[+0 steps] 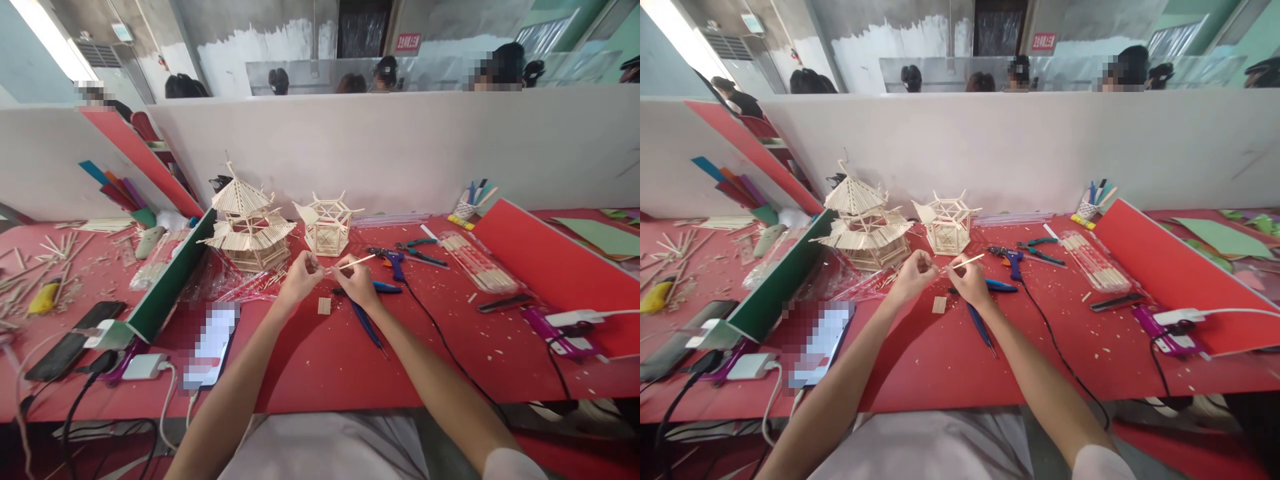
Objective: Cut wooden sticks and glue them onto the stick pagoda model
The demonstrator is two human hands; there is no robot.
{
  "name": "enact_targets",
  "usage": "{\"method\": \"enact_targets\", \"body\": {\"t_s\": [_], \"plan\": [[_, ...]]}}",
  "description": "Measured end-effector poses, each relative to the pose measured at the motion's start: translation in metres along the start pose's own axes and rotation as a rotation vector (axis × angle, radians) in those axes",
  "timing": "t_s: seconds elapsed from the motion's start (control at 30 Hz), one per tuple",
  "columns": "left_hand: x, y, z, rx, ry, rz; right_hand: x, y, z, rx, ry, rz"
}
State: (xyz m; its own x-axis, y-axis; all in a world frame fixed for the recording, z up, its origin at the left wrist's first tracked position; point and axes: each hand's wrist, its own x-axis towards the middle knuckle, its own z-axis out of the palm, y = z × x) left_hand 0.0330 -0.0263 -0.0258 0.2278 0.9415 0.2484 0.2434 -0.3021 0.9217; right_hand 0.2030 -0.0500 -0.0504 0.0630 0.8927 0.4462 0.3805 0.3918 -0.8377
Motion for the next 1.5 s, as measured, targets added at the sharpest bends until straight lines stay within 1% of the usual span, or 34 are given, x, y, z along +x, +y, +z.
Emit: {"method": "enact_targets", "body": {"t_s": [0.07, 0.17, 0.23, 0.3, 0.4, 0.53, 0.57, 0.63, 0.77, 0.93, 1.03, 1.13, 1.33, 1.4, 1.5], "plan": [[0.001, 0.001, -0.009, 0.192, 0.061, 0.027, 0.002, 0.002, -0.002, 0.112, -0.018, 0.049], [0.004, -0.003, -0.025, 0.589, 0.110, 0.039, 0.005, 0.002, -0.003, 0.296, -0.067, 0.127], [0.006, -0.008, -0.034, 0.726, 0.091, 0.039, 0.006, 0.001, -0.003, 0.401, -0.101, 0.181], [0.007, -0.011, -0.040, 0.787, 0.049, 0.046, 0.006, 0.000, -0.003, 0.474, -0.133, 0.217], [0.007, -0.010, -0.042, 0.735, -0.057, 0.141, 0.006, -0.001, -0.005, 0.546, -0.156, 0.237], [0.004, 0.001, -0.038, 0.474, -0.264, 0.317, 0.007, 0.002, -0.006, 0.591, -0.140, 0.265], [0.003, 0.004, -0.036, 0.424, -0.316, 0.337, 0.007, 0.004, -0.006, 0.599, -0.136, 0.270], [0.002, 0.009, -0.034, 0.356, -0.363, 0.359, 0.008, 0.006, -0.006, 0.620, -0.134, 0.273], [0.000, 0.013, -0.033, 0.268, -0.368, 0.370, 0.008, 0.007, -0.008, 0.653, -0.191, 0.291], [-0.001, 0.017, -0.033, 0.251, -0.375, 0.305, 0.007, 0.002, -0.013, 0.625, -0.281, 0.286], [-0.003, 0.019, -0.030, 0.261, -0.365, 0.230, 0.008, 0.000, -0.012, 0.550, -0.258, 0.281], [-0.004, 0.018, -0.025, 0.208, -0.365, 0.154, 0.008, 0.000, -0.009, 0.456, -0.206, 0.256], [-0.002, 0.005, -0.018, 0.247, -0.307, 0.126, 0.007, -0.002, -0.005, 0.271, -0.189, 0.159], [-0.001, 0.003, -0.016, 0.259, -0.301, 0.123, 0.007, -0.002, -0.004, 0.263, -0.179, 0.164], [-0.001, 0.003, -0.015, 0.280, -0.282, 0.124, 0.007, 0.000, -0.002, 0.340, -0.146, 0.220]]}}
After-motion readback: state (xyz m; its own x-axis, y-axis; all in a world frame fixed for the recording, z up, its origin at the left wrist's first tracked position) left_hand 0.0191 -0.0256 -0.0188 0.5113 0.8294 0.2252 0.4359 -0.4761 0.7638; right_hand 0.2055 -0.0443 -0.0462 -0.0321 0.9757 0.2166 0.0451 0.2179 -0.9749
